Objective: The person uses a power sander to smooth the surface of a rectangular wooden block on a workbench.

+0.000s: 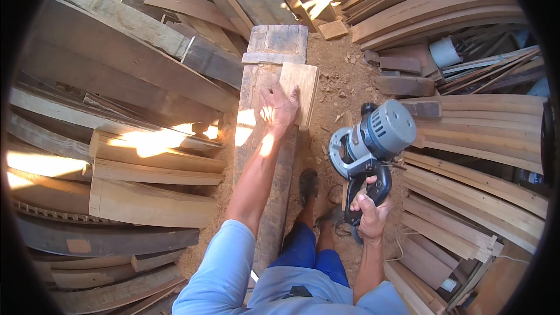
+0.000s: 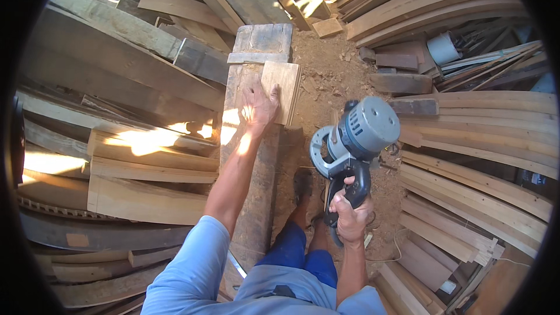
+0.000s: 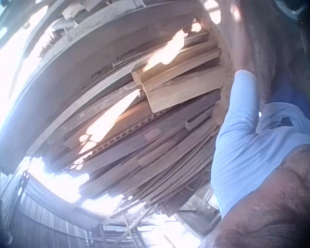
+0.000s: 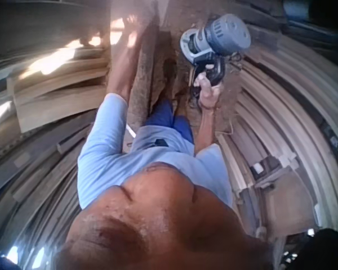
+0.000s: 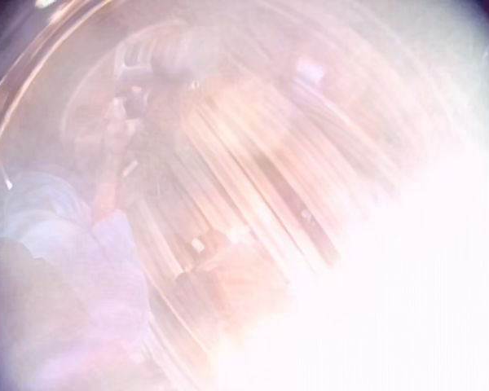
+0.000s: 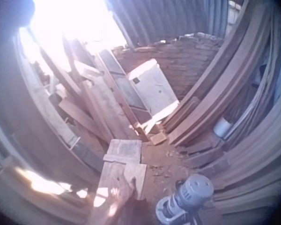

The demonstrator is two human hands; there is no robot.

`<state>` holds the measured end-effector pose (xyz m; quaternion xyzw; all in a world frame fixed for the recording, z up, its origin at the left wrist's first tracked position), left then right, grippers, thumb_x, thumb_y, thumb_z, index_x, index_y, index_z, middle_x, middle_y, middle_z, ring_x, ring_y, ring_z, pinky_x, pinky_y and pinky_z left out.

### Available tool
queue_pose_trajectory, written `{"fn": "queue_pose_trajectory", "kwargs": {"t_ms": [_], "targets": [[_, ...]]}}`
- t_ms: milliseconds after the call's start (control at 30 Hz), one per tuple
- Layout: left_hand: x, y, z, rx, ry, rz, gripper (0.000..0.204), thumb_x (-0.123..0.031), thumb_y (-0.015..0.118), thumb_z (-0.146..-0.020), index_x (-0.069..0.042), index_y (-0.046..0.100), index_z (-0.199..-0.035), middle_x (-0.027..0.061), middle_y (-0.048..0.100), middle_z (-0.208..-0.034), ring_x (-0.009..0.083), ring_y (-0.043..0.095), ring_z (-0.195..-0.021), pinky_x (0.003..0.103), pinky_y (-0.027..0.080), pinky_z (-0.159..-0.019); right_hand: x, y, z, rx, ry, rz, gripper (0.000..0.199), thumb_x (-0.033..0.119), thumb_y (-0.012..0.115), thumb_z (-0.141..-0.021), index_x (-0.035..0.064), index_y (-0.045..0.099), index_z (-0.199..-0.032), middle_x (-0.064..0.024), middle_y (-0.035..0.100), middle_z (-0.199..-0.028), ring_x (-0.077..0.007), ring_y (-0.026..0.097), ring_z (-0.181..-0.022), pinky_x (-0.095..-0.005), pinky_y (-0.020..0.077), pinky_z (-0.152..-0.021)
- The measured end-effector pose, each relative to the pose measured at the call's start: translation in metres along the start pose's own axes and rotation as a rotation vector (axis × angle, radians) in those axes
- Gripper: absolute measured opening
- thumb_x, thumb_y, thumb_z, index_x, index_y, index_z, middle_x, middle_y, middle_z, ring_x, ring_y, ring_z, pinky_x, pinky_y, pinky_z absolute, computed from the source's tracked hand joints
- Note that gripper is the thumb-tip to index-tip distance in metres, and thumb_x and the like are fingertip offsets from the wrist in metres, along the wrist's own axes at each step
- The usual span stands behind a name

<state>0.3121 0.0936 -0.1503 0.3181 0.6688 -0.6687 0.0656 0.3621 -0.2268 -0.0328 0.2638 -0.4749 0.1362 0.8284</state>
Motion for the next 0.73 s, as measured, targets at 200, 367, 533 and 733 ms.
{"fn": "queue_pose_trajectory", "kwargs": {"t_ms": [200, 367, 533, 733], "targets": [[0.029, 0.014, -0.026, 0.278, -0.151, 0.024, 0.058, -0.05, 0.061, -0.09, -0.026, 0.051, -0.142, 0.0265, 0.062, -0.109, 0.0429, 0.058, -0.106, 0.051, 0.048, -0.089, 0.015, 0.033, -0.002, 0.152, -0.072, 0.075, 0.038, 0.009, 0.066, -0.087, 0.004, 0.047, -0.12, -0.0016, 0.055, -0.075, -0.009, 0.053, -0.063, -0.0268, 0.0475, -0.06], [0.019, -0.004, -0.041, 0.467, -0.186, 0.046, 0.053, -0.048, 0.057, -0.092, -0.028, 0.052, -0.141, 0.0192, 0.067, -0.116, 0.0384, 0.062, -0.111, 0.047, 0.047, -0.096, -0.008, 0.059, 0.003, 0.174, -0.072, 0.2, 0.036, 0.004, 0.067, -0.085, 0.0032, 0.05, -0.117, -0.0016, 0.056, -0.078, -0.0073, 0.053, -0.067, -0.0252, 0.047, -0.062], [0.01, -0.016, -0.039, 0.442, -0.147, 0.112, 0.049, -0.045, 0.056, -0.093, -0.03, 0.053, -0.14, 0.0178, 0.067, -0.118, 0.0389, 0.061, -0.111, 0.048, 0.047, -0.097, -0.064, 0.081, 0.014, 0.191, -0.193, 0.317, 0.031, 0.0, 0.066, -0.084, 0.001, 0.052, -0.111, 0.0001, 0.056, -0.078, -0.006, 0.053, -0.068, -0.0235, 0.045, -0.063], [0.022, -0.009, -0.039, 0.406, -0.198, 0.188, 0.048, -0.044, 0.055, -0.094, -0.03, 0.054, -0.139, 0.0187, 0.065, -0.122, 0.0366, 0.061, -0.114, 0.047, 0.047, -0.096, -0.09, 0.116, 0.018, 0.184, -0.145, 0.344, 0.011, 0.001, 0.067, -0.084, 0.0044, 0.057, -0.088, 0.0007, 0.057, -0.076, -0.008, 0.054, -0.065, -0.0239, 0.0447, -0.061]]}}
Point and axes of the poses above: each hand's wrist, its own z-axis away from the middle knuckle, its own y-axis out of the palm, x = y × z, the point moved 3 cm from there along -z, towards the middle knuckle
